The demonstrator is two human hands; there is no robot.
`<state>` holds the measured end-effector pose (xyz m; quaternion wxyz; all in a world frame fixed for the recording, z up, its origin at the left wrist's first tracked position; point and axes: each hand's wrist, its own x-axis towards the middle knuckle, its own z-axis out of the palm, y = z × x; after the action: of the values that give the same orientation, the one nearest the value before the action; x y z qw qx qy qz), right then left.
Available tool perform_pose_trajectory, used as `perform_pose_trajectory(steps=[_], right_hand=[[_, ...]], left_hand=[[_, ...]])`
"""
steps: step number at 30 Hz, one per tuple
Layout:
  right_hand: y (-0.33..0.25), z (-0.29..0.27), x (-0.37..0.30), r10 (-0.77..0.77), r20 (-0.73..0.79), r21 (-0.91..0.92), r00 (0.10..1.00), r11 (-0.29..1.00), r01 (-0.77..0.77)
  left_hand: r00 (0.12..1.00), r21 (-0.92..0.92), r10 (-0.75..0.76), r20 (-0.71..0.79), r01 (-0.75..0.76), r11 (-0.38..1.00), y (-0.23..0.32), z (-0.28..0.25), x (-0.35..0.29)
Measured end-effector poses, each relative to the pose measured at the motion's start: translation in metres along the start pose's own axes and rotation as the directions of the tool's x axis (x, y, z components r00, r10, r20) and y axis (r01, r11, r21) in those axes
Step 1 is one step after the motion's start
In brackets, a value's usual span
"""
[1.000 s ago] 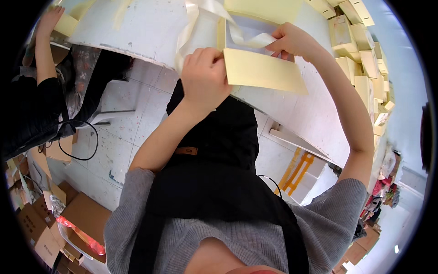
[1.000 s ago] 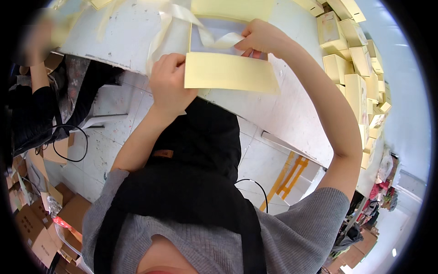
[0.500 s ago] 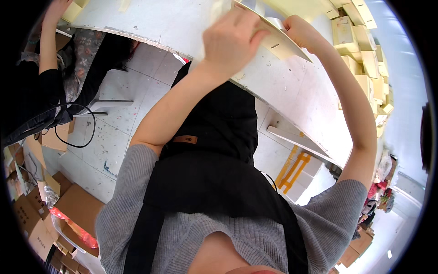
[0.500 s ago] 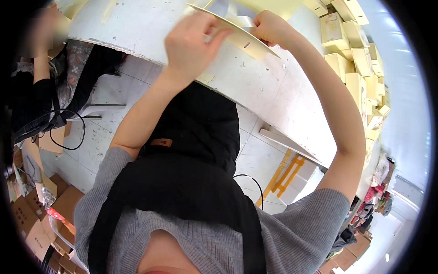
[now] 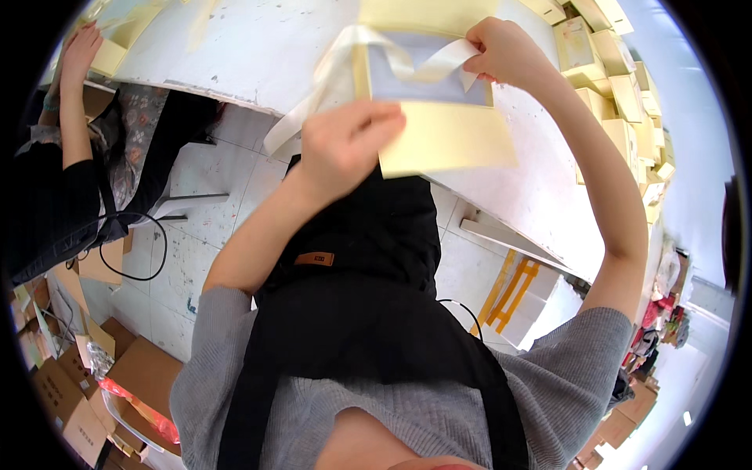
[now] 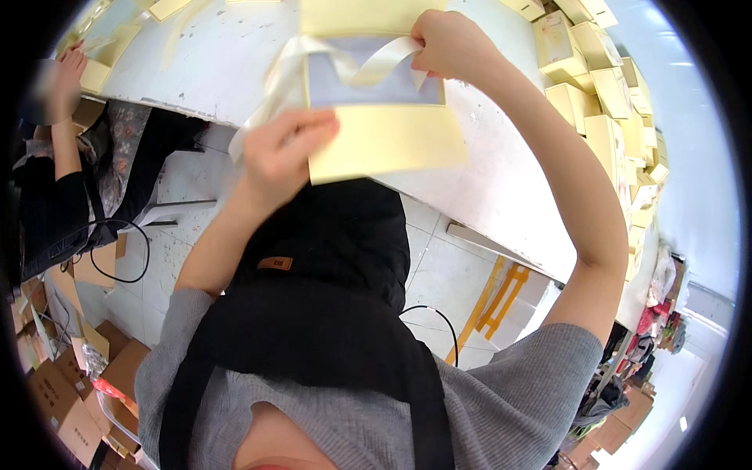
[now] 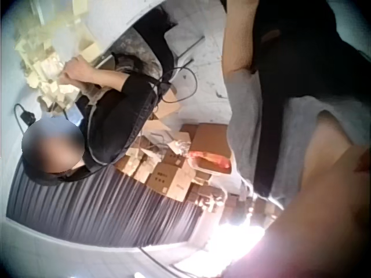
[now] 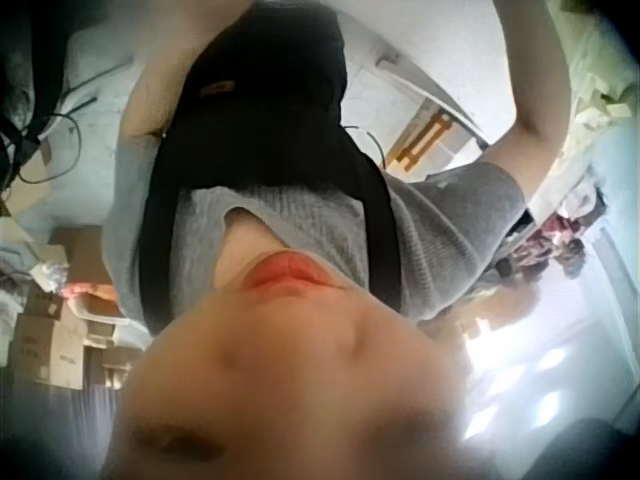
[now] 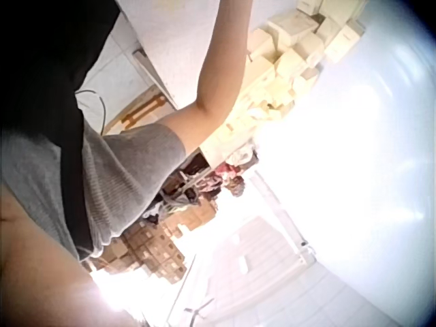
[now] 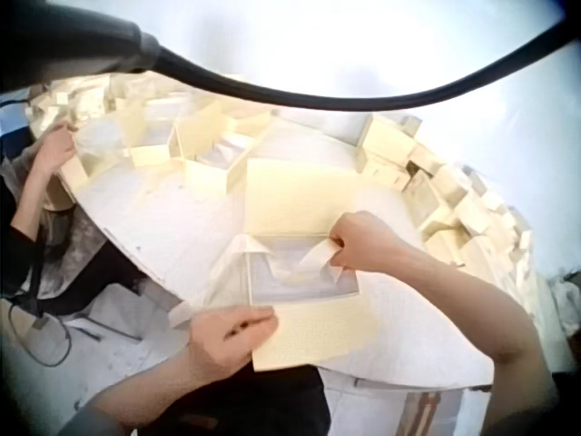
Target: The person assembles small yellow boxes by folding flaps and inserting white ribbons. They repeatedly open and close the boxes, adjust the ribbon placement, and place finished units on the table. Another person works nearby on similar boxes.
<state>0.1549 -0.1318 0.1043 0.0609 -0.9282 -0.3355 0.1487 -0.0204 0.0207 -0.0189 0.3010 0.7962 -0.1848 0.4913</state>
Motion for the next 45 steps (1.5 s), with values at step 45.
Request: perform_pose_trajectory(steps=[45], right_hand=[[0.017,0.011,-0.026,0.085,0.186,0.081,0.979,0.992,-0.101]], left_hand=[[0.978,0.079,0.14,-0.153,-0.13,0.988,0.043,0.047,-0.011]])
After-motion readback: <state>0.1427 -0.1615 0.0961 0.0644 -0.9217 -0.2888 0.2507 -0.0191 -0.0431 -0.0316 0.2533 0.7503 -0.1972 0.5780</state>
